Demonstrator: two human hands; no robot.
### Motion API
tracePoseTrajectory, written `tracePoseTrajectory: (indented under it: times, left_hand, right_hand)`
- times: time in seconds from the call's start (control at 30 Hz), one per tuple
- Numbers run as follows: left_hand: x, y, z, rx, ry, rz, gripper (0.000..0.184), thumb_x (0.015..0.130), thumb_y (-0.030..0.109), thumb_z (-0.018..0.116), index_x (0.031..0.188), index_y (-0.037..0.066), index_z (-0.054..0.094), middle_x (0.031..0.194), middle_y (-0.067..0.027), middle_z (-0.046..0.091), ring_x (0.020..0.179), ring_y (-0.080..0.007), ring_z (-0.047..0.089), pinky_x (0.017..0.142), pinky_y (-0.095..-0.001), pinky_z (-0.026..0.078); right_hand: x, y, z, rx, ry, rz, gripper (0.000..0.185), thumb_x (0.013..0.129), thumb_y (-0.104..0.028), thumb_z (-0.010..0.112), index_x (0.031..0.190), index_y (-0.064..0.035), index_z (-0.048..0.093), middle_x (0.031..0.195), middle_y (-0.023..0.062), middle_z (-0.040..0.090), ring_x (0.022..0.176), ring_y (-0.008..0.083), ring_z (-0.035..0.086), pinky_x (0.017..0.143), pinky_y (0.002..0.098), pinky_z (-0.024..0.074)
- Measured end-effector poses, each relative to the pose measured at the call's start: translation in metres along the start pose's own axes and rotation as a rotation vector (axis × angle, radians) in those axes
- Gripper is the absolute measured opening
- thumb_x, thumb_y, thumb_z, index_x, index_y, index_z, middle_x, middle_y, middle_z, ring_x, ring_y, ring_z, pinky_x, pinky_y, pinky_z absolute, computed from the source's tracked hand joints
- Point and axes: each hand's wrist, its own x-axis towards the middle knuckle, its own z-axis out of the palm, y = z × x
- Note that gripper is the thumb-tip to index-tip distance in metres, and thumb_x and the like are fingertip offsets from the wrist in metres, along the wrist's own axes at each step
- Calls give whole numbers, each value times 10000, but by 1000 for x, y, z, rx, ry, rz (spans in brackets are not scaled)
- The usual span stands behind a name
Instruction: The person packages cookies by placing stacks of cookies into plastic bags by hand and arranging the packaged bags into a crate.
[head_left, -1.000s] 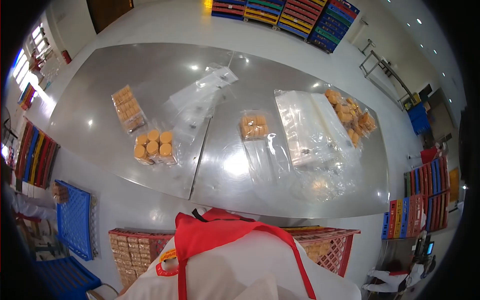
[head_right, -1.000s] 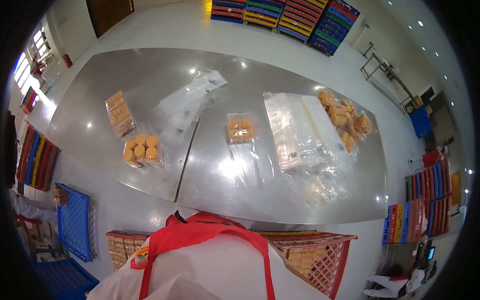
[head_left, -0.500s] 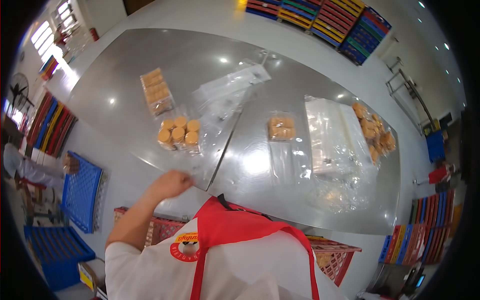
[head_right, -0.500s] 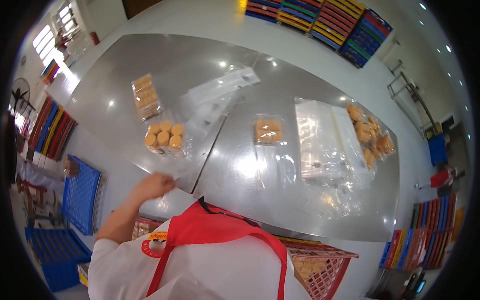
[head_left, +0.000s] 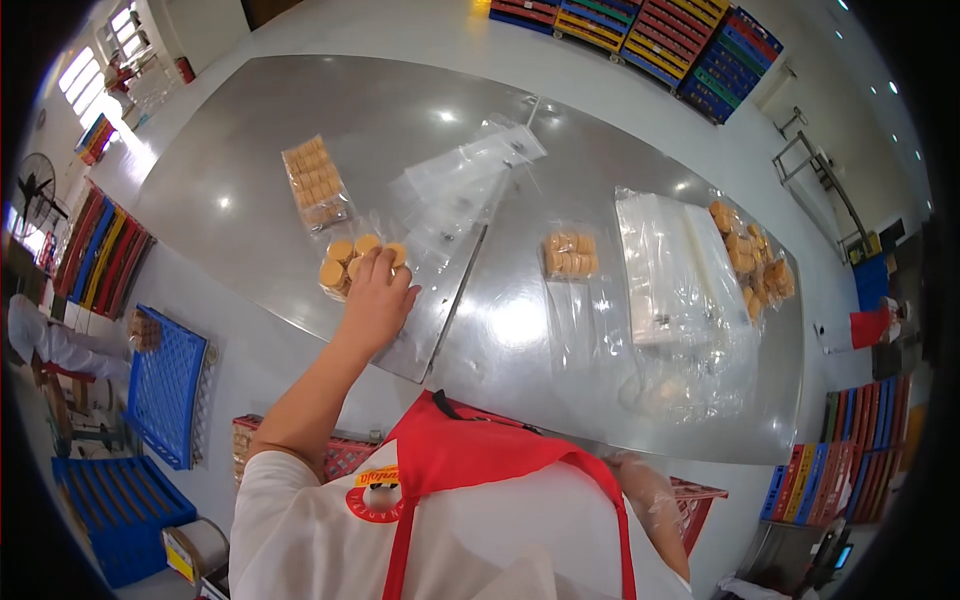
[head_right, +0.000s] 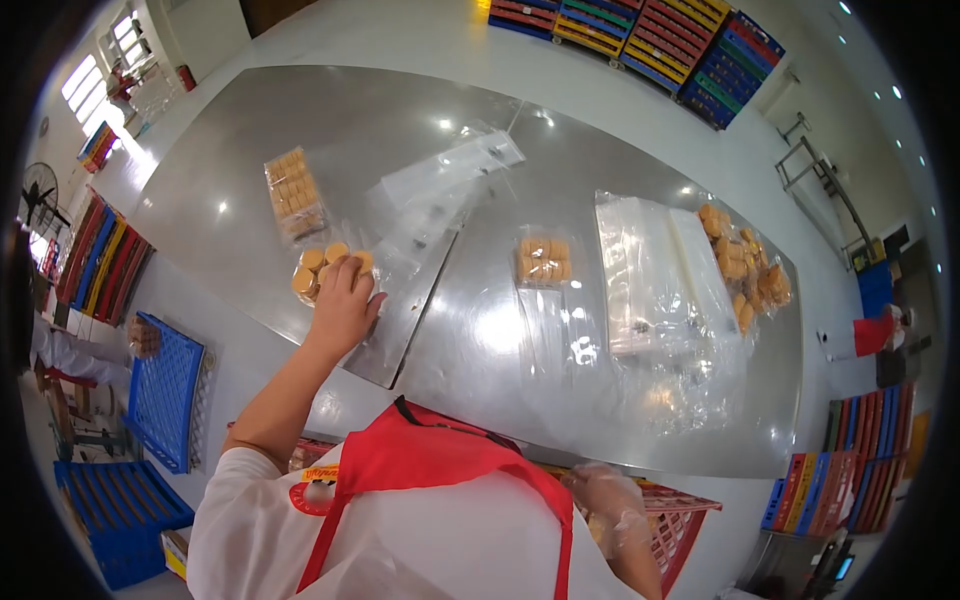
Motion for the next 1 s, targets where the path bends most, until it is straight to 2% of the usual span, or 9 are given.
tracePoseTrajectory:
  times: [0.2,0.3,0.4,0.47,0.53,0.63,0.83,0.93,1.0]
  left_hand:
    - [7,34,15,-57,54,52,294,702,-32,670,986,29,626,1225,-215,534,1130,-403,527,969,-452,460]
    - [18,46,2,-642,93,-184,411,770,-57,622,1167,45,583,1228,-184,536,1131,-331,538,974,-410,462]
    - [43,105,-30,-1642,18,-404,501,863,-27,586,1339,53,453,1252,-157,526,1141,-251,531,977,-390,454]
    - [54,142,-46,-1641,131,-176,490,934,47,545,1389,30,364,1390,-176,429,1243,-231,471,1070,-390,374]
    - [59,167,-45,-1622,388,54,455,939,74,528,1367,-1,390,1462,-181,379,1319,-261,433,1136,-402,308]
    - [57,186,-55,-1617,378,190,475,936,96,495,1380,-9,364,1487,-215,336,1378,-293,362,1168,-433,248]
    - [40,206,-61,-1688,327,164,542,904,111,502,1409,18,328,1480,-205,335,1397,-289,317,1178,-442,221]
    - [42,208,-61,-1670,309,244,615,871,95,584,1420,32,315,1455,-181,352,1340,-276,400,1132,-420,322]
    - [48,214,-88,-1787,46,11,640,832,15,640,1397,37,340,1403,-160,392,1213,-226,491,1014,-373,428]
  right_hand:
    - [22,-18,-7,90,276,-557,342,905,-344,625,1106,-69,663,1110,144,660,979,322,618,799,399,493]
    - [37,-44,-6,493,7,-685,444,931,-388,630,1232,-63,604,1126,141,632,1006,291,610,826,368,499]
    - [98,-60,17,990,-219,-852,649,952,-398,630,1458,-67,394,1270,147,558,1044,283,609,826,393,534]
    - [77,-83,7,1341,-307,-985,752,949,-392,634,1524,-86,258,1329,169,511,1030,317,623,763,402,557]
    - [38,-92,-12,1336,-155,-1088,808,931,-398,654,1530,-63,227,1324,177,508,996,305,636,699,374,549]
    - [9,-85,-28,1335,-71,-1109,792,939,-350,656,1534,-58,223,1347,170,489,970,264,643,707,360,536]
    - [-20,-69,-20,1420,35,-1078,755,924,-236,677,1525,-66,253,1353,179,485,1011,255,630,699,355,536]
    - [-17,-60,-18,1423,32,-1092,759,916,-208,684,1525,-65,255,1351,176,481,1079,241,597,727,360,536]
    - [-15,-54,-16,1394,73,-1103,766,910,-207,693,1525,-63,260,1345,167,481,1120,227,570,790,361,529]
